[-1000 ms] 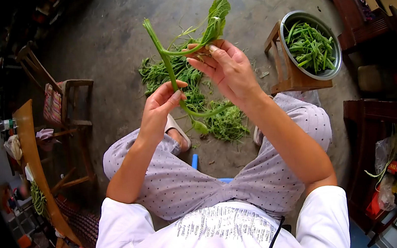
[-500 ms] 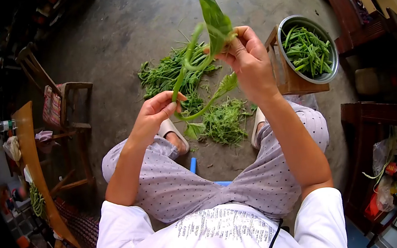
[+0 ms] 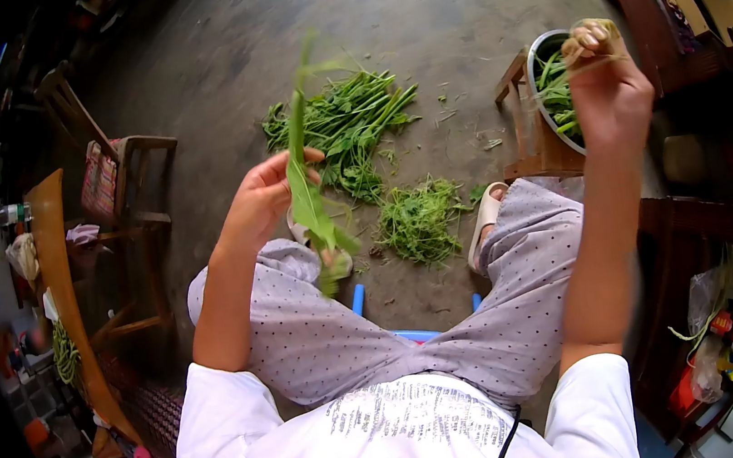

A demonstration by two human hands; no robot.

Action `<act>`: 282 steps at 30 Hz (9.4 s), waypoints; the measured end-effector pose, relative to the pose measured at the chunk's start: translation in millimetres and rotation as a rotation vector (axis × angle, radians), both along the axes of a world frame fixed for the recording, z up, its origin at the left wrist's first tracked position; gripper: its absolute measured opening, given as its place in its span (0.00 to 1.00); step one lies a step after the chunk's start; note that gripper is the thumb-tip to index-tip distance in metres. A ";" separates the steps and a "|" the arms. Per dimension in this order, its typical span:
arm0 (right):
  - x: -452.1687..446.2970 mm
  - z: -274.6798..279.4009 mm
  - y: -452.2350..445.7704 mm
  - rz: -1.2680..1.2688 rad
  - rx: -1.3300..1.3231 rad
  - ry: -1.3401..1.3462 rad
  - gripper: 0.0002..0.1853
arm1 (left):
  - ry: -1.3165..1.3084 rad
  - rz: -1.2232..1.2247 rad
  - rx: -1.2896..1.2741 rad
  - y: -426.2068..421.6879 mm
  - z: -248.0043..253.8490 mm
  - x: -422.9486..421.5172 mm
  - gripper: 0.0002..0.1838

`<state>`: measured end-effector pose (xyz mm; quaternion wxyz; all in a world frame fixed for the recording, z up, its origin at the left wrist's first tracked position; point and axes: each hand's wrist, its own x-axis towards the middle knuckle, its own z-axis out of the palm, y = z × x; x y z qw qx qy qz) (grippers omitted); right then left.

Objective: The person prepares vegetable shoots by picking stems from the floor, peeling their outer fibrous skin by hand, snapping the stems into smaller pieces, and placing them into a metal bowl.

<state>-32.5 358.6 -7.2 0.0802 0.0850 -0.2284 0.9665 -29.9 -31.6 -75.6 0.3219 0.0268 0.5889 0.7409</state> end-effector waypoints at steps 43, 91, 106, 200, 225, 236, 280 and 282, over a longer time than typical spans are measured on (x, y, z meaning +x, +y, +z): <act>53.1 -16.7 -163.7 -0.189 1.816 0.157 0.06 | 0.073 0.097 0.132 42.0 20.0 18.8 0.26; 34.6 -45.4 -153.8 0.214 1.248 -0.039 0.06 | -0.361 0.027 0.345 43.5 -4.8 4.2 0.13; 28.5 -46.3 -158.2 0.499 0.722 -0.597 0.10 | 0.058 0.086 0.051 40.3 5.3 7.8 0.24; 39.8 -13.6 -182.2 -0.004 1.547 0.113 0.09 | 0.131 0.312 0.290 54.6 31.9 21.2 0.15; 61.5 -36.6 -172.1 0.521 1.749 0.136 0.12 | 0.076 0.641 0.553 -26.0 26.2 -35.5 0.10; 64.4 -64.2 -134.9 0.590 1.927 -0.092 0.11 | 0.199 0.835 0.693 -106.6 12.4 -61.5 0.09; 55.6 -56.3 -200.5 0.440 1.030 -0.271 0.06 | 0.044 0.515 0.620 19.2 41.5 -15.2 0.14; 54.8 -51.8 -199.2 0.343 1.111 -0.290 0.05 | 0.126 0.522 0.398 26.2 44.2 -6.6 0.15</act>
